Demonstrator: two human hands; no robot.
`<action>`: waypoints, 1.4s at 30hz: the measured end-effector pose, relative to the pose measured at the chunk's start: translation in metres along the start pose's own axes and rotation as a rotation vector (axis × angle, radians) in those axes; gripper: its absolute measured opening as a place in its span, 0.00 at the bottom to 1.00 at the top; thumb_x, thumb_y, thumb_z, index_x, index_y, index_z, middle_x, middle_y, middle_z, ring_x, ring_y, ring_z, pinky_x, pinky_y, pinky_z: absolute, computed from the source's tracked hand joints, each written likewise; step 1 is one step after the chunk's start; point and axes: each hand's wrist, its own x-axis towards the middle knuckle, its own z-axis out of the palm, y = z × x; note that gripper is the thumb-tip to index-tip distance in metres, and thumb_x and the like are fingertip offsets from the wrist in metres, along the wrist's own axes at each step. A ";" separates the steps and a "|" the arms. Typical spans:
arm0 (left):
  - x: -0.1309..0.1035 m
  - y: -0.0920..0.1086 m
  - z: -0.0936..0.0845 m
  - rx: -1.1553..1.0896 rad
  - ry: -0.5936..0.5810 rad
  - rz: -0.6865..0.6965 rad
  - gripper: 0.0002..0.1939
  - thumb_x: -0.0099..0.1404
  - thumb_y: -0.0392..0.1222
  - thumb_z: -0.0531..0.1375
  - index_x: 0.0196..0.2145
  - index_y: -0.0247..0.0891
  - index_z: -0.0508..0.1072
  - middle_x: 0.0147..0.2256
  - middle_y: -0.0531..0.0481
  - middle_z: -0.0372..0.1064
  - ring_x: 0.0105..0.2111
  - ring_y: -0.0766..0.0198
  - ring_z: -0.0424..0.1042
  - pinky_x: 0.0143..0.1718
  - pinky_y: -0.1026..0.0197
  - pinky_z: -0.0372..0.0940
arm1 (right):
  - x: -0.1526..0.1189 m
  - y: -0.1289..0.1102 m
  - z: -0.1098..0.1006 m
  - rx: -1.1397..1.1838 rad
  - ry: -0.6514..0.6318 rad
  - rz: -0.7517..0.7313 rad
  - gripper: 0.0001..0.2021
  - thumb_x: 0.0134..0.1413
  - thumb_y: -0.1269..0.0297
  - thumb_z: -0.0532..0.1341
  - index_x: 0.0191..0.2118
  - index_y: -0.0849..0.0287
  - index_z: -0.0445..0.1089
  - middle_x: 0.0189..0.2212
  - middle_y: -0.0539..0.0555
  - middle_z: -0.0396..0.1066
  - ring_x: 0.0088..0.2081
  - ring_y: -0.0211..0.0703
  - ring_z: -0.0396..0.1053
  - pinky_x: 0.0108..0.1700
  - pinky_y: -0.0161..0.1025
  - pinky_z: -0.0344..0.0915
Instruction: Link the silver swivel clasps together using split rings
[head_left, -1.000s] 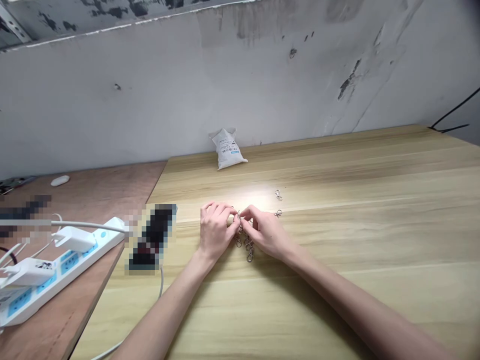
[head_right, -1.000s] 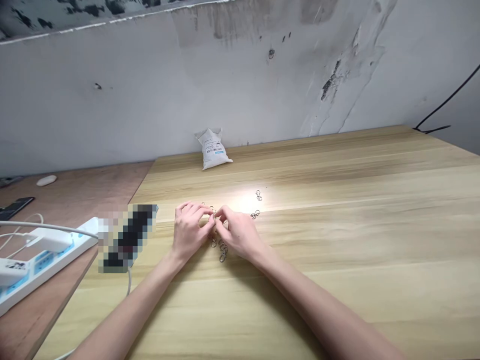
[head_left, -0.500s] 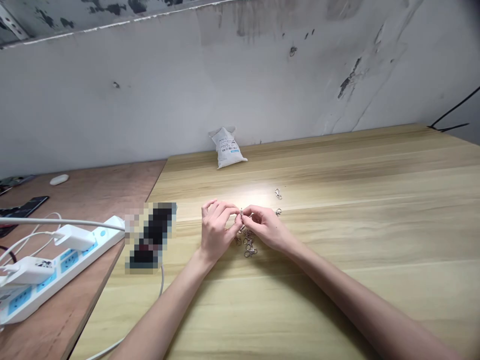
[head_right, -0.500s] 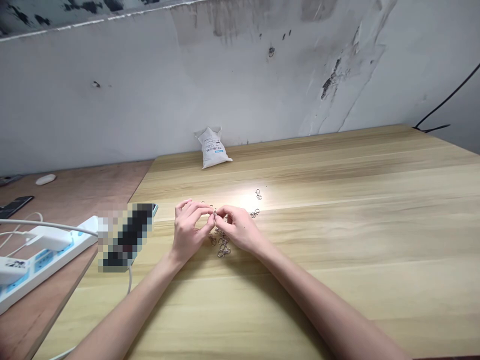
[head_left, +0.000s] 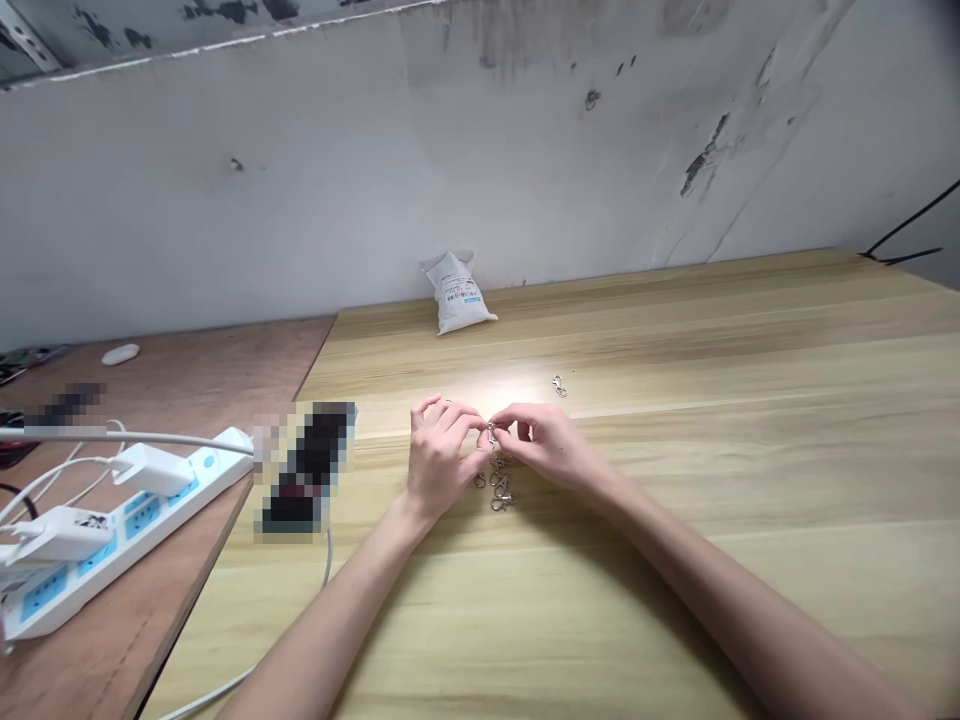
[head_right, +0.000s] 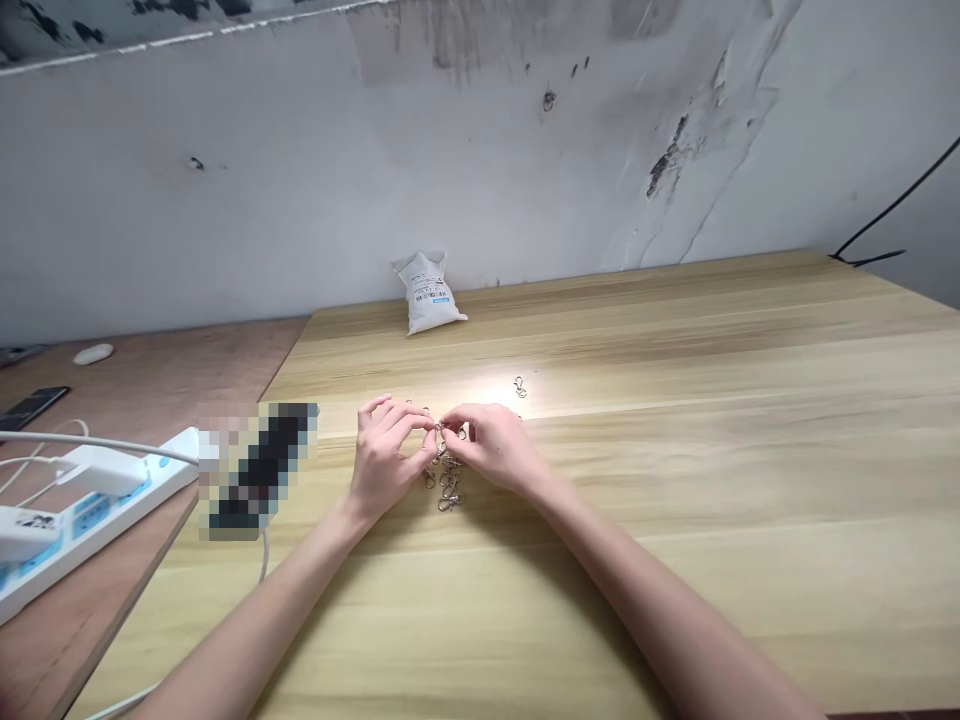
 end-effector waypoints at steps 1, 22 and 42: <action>0.000 0.000 0.000 -0.007 -0.011 0.016 0.03 0.62 0.33 0.60 0.31 0.40 0.71 0.32 0.54 0.75 0.35 0.62 0.74 0.55 0.48 0.55 | 0.000 0.001 -0.001 -0.047 -0.010 -0.015 0.07 0.56 0.68 0.60 0.36 0.57 0.77 0.30 0.51 0.76 0.25 0.34 0.63 0.30 0.33 0.57; 0.001 0.002 -0.002 0.011 -0.123 0.094 0.05 0.58 0.33 0.59 0.27 0.41 0.71 0.31 0.54 0.74 0.36 0.62 0.72 0.55 0.50 0.57 | -0.003 -0.001 -0.010 -0.206 -0.153 -0.085 0.07 0.55 0.67 0.61 0.35 0.56 0.78 0.26 0.51 0.72 0.25 0.35 0.61 0.29 0.34 0.52; 0.000 -0.001 0.000 -0.101 -0.081 -0.103 0.04 0.59 0.34 0.61 0.29 0.41 0.71 0.33 0.54 0.73 0.37 0.61 0.72 0.51 0.52 0.57 | -0.004 -0.005 -0.006 -0.450 -0.046 -0.163 0.13 0.63 0.64 0.54 0.32 0.58 0.74 0.28 0.53 0.74 0.26 0.37 0.64 0.27 0.36 0.47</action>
